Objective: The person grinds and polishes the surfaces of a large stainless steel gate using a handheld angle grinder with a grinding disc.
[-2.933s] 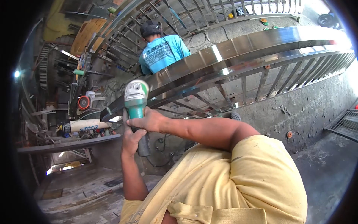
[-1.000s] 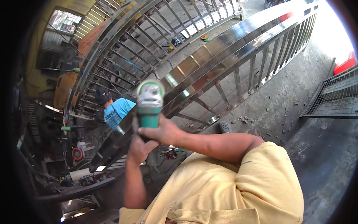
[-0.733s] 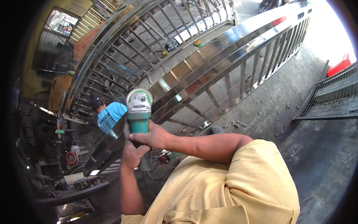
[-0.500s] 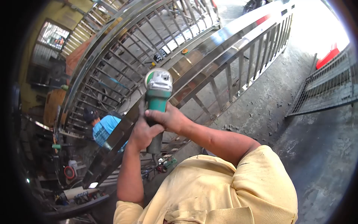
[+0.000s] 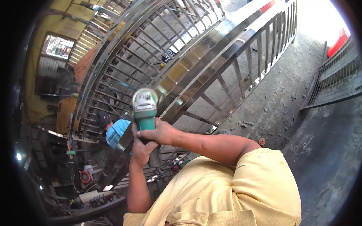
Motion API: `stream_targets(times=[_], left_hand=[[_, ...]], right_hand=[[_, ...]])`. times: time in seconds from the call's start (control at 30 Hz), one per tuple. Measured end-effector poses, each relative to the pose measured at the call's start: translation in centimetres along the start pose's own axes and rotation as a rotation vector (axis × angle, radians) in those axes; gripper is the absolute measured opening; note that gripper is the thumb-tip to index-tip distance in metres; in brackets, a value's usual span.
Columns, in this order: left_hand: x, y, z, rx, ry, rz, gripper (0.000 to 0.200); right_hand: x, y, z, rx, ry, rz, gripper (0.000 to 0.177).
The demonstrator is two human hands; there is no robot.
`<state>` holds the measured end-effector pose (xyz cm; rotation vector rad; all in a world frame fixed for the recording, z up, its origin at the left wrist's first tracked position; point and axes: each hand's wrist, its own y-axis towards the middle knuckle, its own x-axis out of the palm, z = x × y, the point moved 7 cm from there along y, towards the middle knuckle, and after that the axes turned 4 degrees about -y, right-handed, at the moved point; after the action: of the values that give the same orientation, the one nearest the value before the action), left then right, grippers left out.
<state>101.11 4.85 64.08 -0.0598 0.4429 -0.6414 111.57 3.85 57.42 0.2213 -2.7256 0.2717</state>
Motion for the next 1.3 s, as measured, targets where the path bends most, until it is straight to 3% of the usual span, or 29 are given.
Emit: stream_targets(times=[0.1, 0.2, 0.23, 0.37, 0.43, 0.47, 0.5, 0.53, 0.57, 0.67, 0.77, 0.83, 0.87, 0.93, 1.03, 1.13, 1.23, 1.3], left_hand=[[-1.7, -3.1, -0.4, -0.035, -0.117, 0.084, 0.109], [-2.2, -4.6, -1.0, -0.082, -0.139, 0.122, 0.111], [-1.8, -4.2, -0.9, -0.062, -0.117, 0.128, 0.111], [2.1, -0.3, -1.2, -0.104, 0.022, -0.006, 0.111], [4.5, 2.3, 2.7, -0.02, 0.073, -0.088, 0.11], [6.3, 3.9, 1.9, -0.123, 0.056, -0.205, 0.111], [7.5, 4.8, 3.5, -0.034, 0.003, -0.193, 0.113], [8.8, 5.9, 4.1, 0.123, 0.178, -0.111, 0.115], [10.3, 6.2, 4.8, 0.033, 0.039, -0.198, 0.113], [15.7, 8.0, 3.9, 0.165, 0.103, -0.156, 0.112], [18.0, 6.1, 5.1, 0.271, 0.117, -0.117, 0.097], [18.9, 5.0, 5.4, 0.347, 0.068, -0.103, 0.095], [18.9, 4.4, 5.7, 0.459, 0.045, -0.069, 0.096], [18.7, 2.8, 6.1, 0.683, -0.004, 0.001, 0.098], [18.5, 1.7, 6.4, 0.832, -0.011, -0.003, 0.102], [17.2, 1.2, 6.9, 0.901, -0.121, -0.038, 0.098], [15.9, 2.3, 5.4, 0.841, -0.018, -0.277, 0.083], [13.1, 1.8, 4.5, 0.87, 0.045, -0.252, 0.068]], right_hand=[[4.3, 0.0, -0.5, -0.001, 0.092, -0.137, 0.071], [5.0, 0.8, 1.5, 0.062, -0.068, -0.131, 0.069], [4.8, 0.4, 1.2, 0.062, 0.011, -0.109, 0.064], [-0.8, -2.0, -0.5, 0.069, 0.081, -0.007, 0.05], [-5.0, -3.1, -0.4, 0.104, 0.118, 0.111, 0.048], [-7.0, -4.0, -0.9, 0.125, 0.144, 0.163, 0.048], [-9.0, -4.7, -1.4, 0.111, 0.173, 0.235, 0.048], [-10.9, -5.4, -1.9, 0.093, 0.203, 0.313, 0.049], [-12.1, -6.3, -2.8, 0.073, 0.215, 0.405, 0.048], [-16.1, -9.0, -4.4, 0.003, 0.178, 0.597, 0.047], [-18.3, -11.7, -4.9, -0.055, 0.118, 0.682, 0.045], [-17.8, -12.5, -6.4, -0.232, 0.076, 0.726, 0.044], [-17.4, -13.1, -7.0, -0.318, 0.057, 0.749, 0.043], [-17.7, -14.0, -7.8, -0.281, 0.071, 0.764, 0.047], [-18.5, -13.9, -9.4, -0.284, -0.026, 0.83, 0.056], [-17.8, -13.5, -11.0, -0.235, -0.123, 0.881, 0.058], [-18.6, -12.6, -12.6, -0.291, -0.282, 0.935, 0.063], [-20.3, -11.8, -14.4, -0.386, -0.479, 0.981, 0.069]])
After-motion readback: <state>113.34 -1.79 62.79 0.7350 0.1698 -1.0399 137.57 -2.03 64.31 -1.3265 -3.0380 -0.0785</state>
